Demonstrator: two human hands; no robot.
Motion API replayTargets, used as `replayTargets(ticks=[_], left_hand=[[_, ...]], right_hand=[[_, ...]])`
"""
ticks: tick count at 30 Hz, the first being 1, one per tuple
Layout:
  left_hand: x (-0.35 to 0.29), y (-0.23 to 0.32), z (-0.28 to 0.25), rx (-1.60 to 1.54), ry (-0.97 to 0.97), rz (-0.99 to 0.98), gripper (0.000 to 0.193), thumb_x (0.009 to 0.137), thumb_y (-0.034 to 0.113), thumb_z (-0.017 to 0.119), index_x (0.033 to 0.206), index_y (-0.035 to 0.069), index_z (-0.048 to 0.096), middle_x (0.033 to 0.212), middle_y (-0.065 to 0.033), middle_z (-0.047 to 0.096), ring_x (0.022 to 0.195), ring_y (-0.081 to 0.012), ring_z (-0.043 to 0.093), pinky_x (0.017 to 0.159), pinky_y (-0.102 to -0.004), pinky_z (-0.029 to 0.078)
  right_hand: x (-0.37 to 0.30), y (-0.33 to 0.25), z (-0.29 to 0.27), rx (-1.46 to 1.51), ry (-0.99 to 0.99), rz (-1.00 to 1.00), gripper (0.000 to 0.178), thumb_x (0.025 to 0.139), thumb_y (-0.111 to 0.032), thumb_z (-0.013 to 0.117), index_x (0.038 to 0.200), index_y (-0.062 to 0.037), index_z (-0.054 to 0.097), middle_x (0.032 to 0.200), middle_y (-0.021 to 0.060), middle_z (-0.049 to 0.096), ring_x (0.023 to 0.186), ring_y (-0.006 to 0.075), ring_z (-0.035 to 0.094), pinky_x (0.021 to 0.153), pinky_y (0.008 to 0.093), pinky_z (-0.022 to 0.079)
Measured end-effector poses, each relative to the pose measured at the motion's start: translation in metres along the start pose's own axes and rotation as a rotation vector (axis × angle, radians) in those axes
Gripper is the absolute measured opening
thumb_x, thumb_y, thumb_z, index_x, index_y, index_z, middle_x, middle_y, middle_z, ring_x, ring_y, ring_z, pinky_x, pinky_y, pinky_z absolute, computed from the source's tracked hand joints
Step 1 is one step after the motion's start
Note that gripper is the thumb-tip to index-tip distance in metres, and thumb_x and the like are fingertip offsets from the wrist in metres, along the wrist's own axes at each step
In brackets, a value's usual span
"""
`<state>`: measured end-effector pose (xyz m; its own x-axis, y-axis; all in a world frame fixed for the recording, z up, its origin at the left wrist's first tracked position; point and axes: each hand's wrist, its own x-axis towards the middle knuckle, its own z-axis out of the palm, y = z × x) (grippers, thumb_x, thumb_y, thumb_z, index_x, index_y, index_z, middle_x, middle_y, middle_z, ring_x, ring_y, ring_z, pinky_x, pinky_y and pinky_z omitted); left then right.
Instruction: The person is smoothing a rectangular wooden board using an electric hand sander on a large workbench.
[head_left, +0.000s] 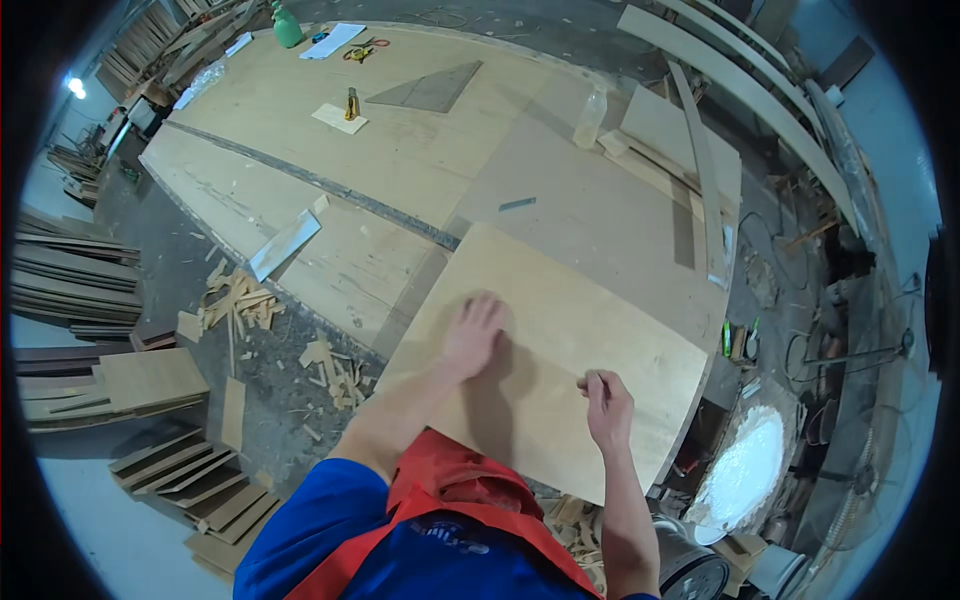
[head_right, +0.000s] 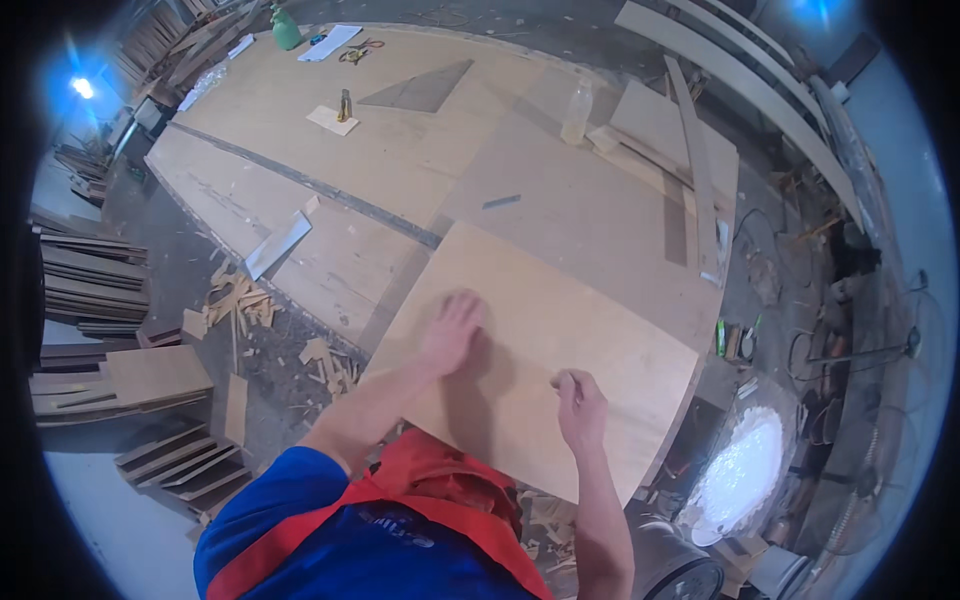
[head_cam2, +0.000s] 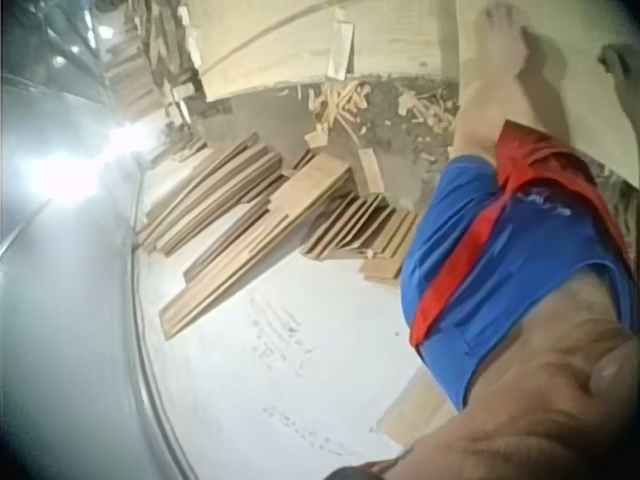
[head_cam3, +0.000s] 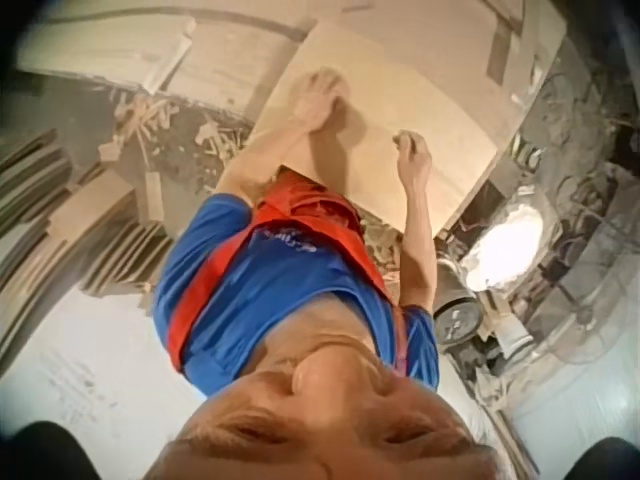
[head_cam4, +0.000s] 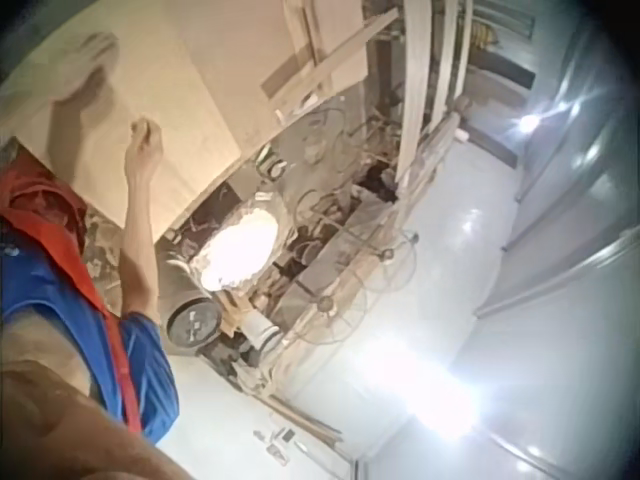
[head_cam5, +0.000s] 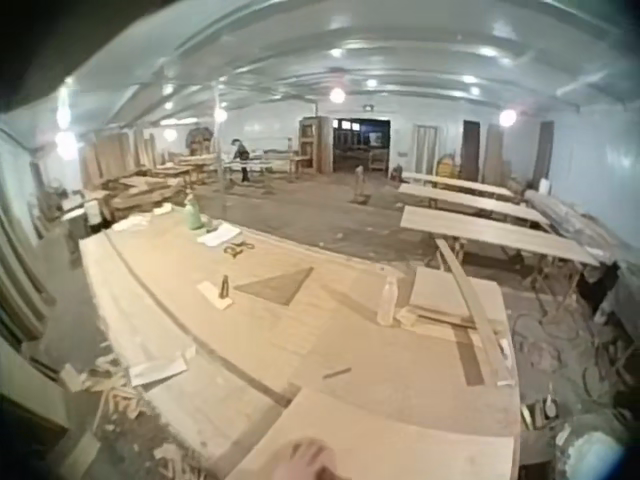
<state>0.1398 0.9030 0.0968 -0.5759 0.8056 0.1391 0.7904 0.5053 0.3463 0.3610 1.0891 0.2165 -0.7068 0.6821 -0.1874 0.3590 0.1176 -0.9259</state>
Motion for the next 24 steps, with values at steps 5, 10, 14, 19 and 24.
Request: replayTargets(ticks=[5, 10, 14, 19, 24], left_hand=[[-0.004, -0.076, -0.030, 0.031, 0.060, -0.027, 0.057, 0.094, 0.024, 0.056, 0.145, 0.000, 0.049, 0.154, -0.0208, 0.044, 0.147, -0.0377, 0.036, 0.124, -0.0532, 0.023], [-0.004, -0.087, -0.055, -0.064, -0.001, -0.074, 0.062, 0.092, 0.025, 0.056, 0.147, -0.001, 0.045, 0.154, -0.0218, 0.044, 0.148, -0.0374, 0.036, 0.124, -0.0514, 0.024], [0.014, -0.077, -0.054, 0.012, -0.306, 0.031, 0.063, 0.091, 0.020, 0.049, 0.150, -0.003, 0.041, 0.160, -0.0211, 0.037, 0.151, -0.0349, 0.032, 0.124, -0.0509, 0.025], [-0.008, -0.077, -0.054, -0.196, -0.151, -0.079, 0.067, 0.094, 0.025, 0.049, 0.153, -0.002, 0.035, 0.164, -0.0181, 0.030, 0.156, -0.0323, 0.022, 0.127, -0.0485, 0.015], [-0.003, -0.080, -0.056, -0.131, -0.128, -0.096, 0.066, 0.095, 0.026, 0.049, 0.153, -0.001, 0.035, 0.164, -0.0166, 0.032, 0.155, -0.0321, 0.023, 0.128, -0.0489, 0.016]], right_hand=[[0.129, -0.047, 0.090, -0.313, -0.139, -0.220, 0.023, 0.105, -0.018, 0.055, 0.104, 0.0009, 0.068, 0.095, 0.0140, 0.074, 0.085, 0.0204, 0.072, 0.076, 0.0329, 0.057], [0.295, -0.024, 0.184, -0.570, -0.177, -0.559, 0.023, 0.103, -0.018, 0.055, 0.115, -0.0038, 0.067, 0.104, 0.0184, 0.073, 0.097, 0.0368, 0.070, 0.083, 0.0433, 0.056], [0.380, -0.012, 0.194, -1.032, -0.317, -0.502, 0.041, 0.094, -0.011, 0.058, 0.136, -0.0063, 0.057, 0.139, 0.0228, 0.058, 0.129, 0.0422, 0.053, 0.109, 0.0501, 0.046], [0.379, -0.026, 0.217, -1.221, -0.409, -0.545, 0.029, 0.089, -0.011, 0.067, 0.118, -0.0064, 0.063, 0.122, 0.0184, 0.062, 0.120, 0.0407, 0.056, 0.102, 0.0488, 0.047], [0.402, -0.019, 0.219, -1.222, -0.475, -0.522, 0.024, 0.090, -0.011, 0.068, 0.112, -0.0049, 0.063, 0.118, 0.0175, 0.061, 0.118, 0.0401, 0.056, 0.100, 0.0468, 0.048]])
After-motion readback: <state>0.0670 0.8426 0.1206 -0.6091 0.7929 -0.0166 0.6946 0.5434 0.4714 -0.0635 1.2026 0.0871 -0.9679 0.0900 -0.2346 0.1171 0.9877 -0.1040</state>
